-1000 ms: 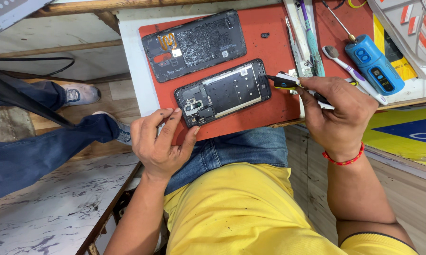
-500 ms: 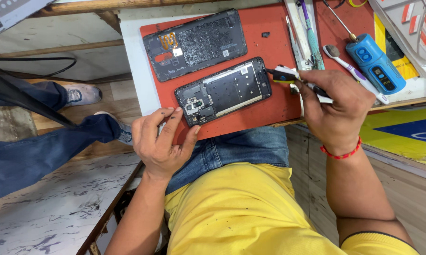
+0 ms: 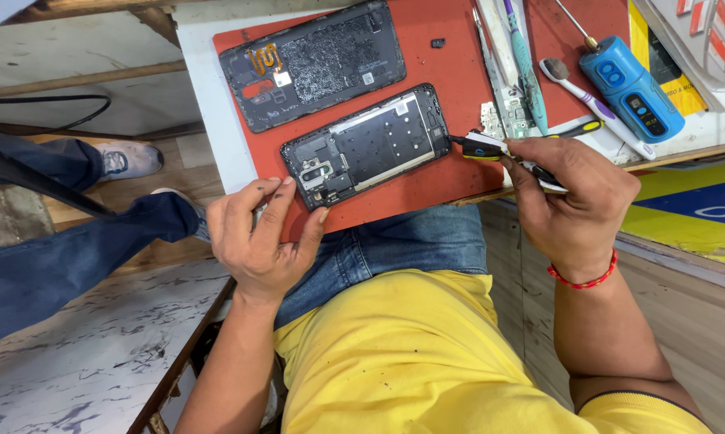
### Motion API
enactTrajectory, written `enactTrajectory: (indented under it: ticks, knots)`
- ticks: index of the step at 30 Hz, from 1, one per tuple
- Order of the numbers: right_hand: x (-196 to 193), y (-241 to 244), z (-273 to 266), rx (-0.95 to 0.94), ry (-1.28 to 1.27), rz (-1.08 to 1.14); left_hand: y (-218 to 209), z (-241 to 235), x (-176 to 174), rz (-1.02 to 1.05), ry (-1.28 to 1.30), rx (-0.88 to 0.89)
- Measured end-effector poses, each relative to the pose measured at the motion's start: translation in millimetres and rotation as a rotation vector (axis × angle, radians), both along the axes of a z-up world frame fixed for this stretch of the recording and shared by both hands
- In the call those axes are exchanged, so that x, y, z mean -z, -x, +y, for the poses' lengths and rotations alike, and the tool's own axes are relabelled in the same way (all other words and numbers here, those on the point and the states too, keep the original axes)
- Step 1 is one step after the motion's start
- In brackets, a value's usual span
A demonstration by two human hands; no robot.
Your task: The person reassembles a disassembled smartphone on a workbench. They apply adhesive, place the back cover, secure it with a screwdriver, and wrap rubber bands around the device to hold it together while testing the screen.
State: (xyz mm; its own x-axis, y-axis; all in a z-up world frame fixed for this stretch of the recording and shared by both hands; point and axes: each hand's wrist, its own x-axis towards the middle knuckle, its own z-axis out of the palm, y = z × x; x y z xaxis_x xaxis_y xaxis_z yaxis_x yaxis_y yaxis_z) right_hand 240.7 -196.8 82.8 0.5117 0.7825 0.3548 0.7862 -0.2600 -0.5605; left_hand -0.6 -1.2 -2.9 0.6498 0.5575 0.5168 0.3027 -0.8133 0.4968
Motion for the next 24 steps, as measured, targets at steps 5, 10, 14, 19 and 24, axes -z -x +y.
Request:
enactTrajectory:
  ticks: [5, 10, 14, 19, 24]
  knots:
    - [-3, 4, -2, 0.026, 0.032, -0.016, 1, 1, 1, -0.003, 0.004, 0.012]
    - [-7, 8, 0, 0.027, 0.022, -0.01, 1, 1, 3, -0.005, 0.005, 0.013]
    - [-8, 10, 0, 0.027, 0.024, -0.012, 2, 1, 4, -0.004, 0.008, 0.017]
    - [-6, 12, -3, 0.036, 0.037, -0.021, 2, 1, 3, -0.005, 0.008, 0.017]
    - [2, 15, -9, 0.026, 0.04, 0.016, 2, 1, 1, -0.004, 0.014, 0.016]
